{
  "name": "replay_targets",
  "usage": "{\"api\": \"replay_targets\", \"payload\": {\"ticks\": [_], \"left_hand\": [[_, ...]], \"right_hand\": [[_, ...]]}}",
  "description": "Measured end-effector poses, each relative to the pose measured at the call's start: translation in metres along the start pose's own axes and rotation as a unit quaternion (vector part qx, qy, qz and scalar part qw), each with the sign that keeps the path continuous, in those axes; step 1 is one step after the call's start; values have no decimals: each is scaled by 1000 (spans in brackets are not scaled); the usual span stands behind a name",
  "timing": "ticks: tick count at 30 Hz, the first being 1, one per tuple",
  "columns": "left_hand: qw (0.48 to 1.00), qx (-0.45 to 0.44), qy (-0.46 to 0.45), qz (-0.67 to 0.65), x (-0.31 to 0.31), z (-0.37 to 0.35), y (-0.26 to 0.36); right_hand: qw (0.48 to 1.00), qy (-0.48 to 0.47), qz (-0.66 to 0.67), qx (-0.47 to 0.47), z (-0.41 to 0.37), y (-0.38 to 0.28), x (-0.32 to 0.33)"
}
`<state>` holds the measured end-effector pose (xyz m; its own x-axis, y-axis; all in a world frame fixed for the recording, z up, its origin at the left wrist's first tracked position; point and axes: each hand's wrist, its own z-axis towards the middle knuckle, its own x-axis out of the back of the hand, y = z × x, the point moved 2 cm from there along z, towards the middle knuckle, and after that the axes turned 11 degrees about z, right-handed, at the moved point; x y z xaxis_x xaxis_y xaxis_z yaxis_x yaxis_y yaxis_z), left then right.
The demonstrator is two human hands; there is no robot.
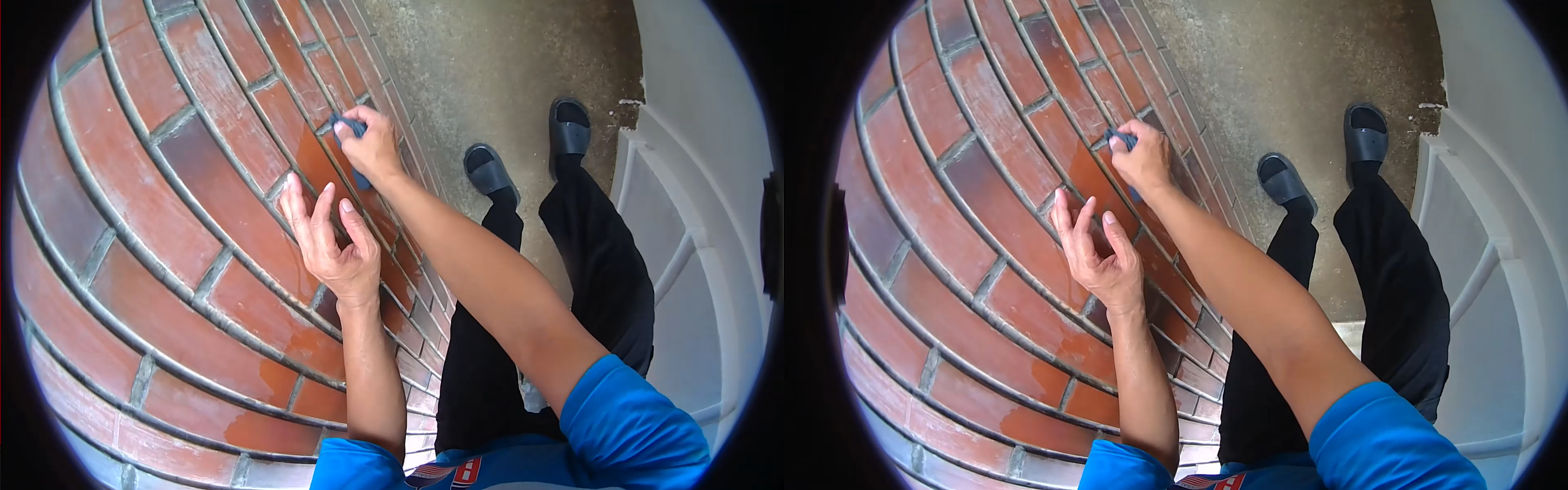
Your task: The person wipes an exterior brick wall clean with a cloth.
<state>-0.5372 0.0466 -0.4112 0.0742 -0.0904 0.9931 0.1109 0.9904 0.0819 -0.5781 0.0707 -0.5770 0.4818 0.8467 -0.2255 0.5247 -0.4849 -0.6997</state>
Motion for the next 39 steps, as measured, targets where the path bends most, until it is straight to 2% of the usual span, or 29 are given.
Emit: {"api": "replay_targets", "payload": {"ticks": [4, 6, 11, 15, 18, 19, 23, 28, 39], "left_hand": [[1000, 9, -1, 2, 0, 0, 0], [1000, 8, 0, -8, -2, 1, 1], [1000, 19, -3, -3, -4, 1, 0], [1000, 18, 0, -5, -5, 4, 2], [1000, 28, -4, -13, -4, 2, 4], [999, 32, -2, -16, -4, 3, 4], [999, 27, -10, -24, -5, 3, 1], [998, 45, -11, -31, -3, 3, 4], [996, 64, -1, -54, -5, 3, 3]], "right_hand": [[998, -16, 8, 61, -2, -3, 2], [994, -56, 29, 85, -16, 0, 6], [999, -24, 25, 21, -1, 1, 3], [995, -51, 27, 78, -11, -3, 3], [996, -28, -17, 85, 4, 3, 5], [998, -30, 3, 49, 8, 5, 3], [995, -49, 31, 84, -7, -1, 4], [998, -42, 11, 46, 0, 2, 5], [992, -40, 4, 119, -2, -3, 5]]}}
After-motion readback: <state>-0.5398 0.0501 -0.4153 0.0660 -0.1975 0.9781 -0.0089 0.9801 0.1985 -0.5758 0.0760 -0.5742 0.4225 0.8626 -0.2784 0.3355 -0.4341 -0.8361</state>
